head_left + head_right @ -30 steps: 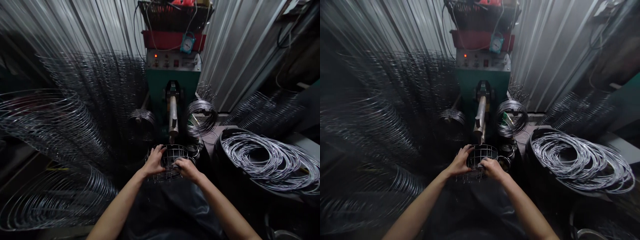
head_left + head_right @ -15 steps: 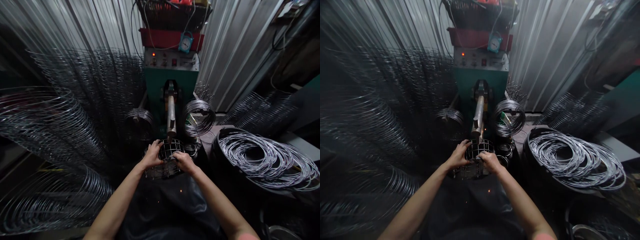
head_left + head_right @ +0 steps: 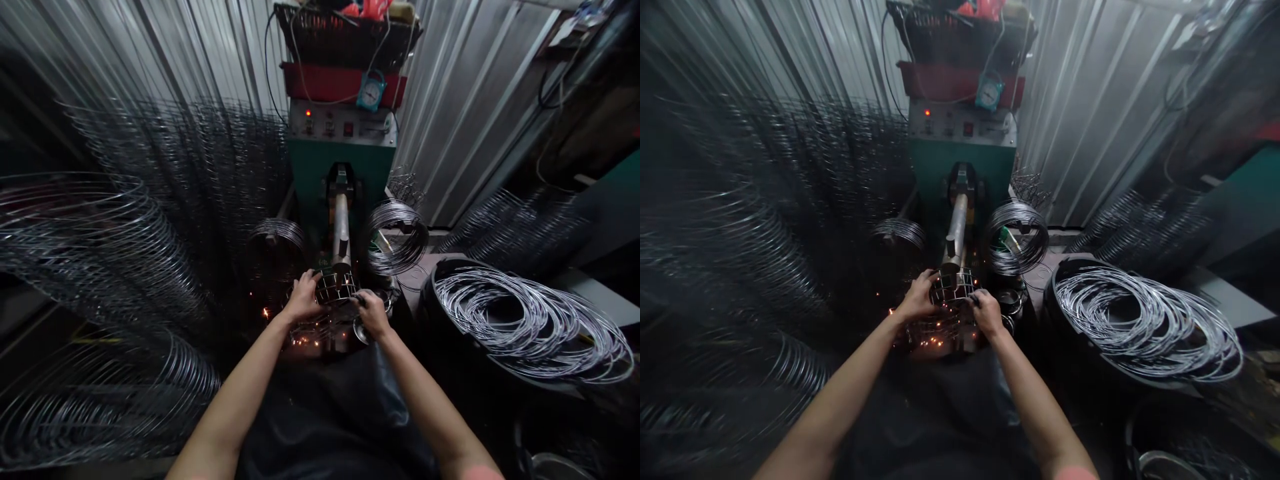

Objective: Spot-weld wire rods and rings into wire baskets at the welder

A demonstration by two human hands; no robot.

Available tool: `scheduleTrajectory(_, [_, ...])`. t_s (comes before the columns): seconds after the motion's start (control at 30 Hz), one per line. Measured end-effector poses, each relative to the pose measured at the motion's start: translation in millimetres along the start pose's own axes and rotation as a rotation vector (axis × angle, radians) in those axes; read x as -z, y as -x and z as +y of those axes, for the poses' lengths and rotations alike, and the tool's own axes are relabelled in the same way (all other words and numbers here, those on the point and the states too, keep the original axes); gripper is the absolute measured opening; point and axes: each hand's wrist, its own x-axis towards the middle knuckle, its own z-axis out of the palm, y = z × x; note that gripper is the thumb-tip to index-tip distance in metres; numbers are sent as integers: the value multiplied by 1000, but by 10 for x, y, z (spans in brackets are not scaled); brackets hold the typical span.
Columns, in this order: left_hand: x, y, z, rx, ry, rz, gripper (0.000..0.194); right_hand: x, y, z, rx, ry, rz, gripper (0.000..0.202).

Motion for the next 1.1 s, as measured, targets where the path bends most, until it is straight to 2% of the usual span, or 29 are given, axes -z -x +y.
scheduleTrajectory(0.17, [45, -209, -46, 39, 32, -2, 91, -98, -241, 20, -37, 52, 3, 13])
scheduleTrajectory(0.3, [19, -262, -78, 24, 23, 10, 92, -107, -259, 67, -67, 10, 35, 17])
scheduleTrajectory(0.37, [18, -253, -77, 21, 7, 8, 91, -72, -144, 132, -126, -44, 74, 27])
scheduleTrajectory(0.43, [33, -235, -67, 13, -7, -2, 90, -22, 93, 229, -229, -125, 94, 32])
scheduleTrajectory(0.5, [55, -221, -50, 4, -19, -11, 90, 26, 449, 347, -338, -212, 92, 33])
scheduleTrajectory(0.63, [89, -225, 1, 16, -38, -19, 90, 83, 1224, 563, -466, -279, 70, 29])
scheduleTrajectory(0.7, [106, -235, 29, 21, -42, -30, 91, 123, 1448, 624, -578, -351, 155, 28])
scheduleTrajectory(0.8, [144, -201, 25, 7, -47, -56, 94, 241, 1502, 656, -805, -671, 371, 31])
scheduleTrajectory(0.87, [161, -111, -50, 2, -37, -68, 103, 344, 1441, 662, -938, -943, 443, 33])
scheduleTrajectory(0.97, [125, 107, -279, 62, 22, -95, 122, 464, 1362, 669, -1054, -1198, 408, 31])
scheduleTrajectory(1.03, [52, 250, -453, 125, 66, -124, 126, 485, 1340, 658, -1100, -1238, 383, 29])
scheduleTrajectory(1.1, [-44, 348, -588, 143, 107, -85, 124, 459, 1336, 612, -1115, -1209, 381, 30])
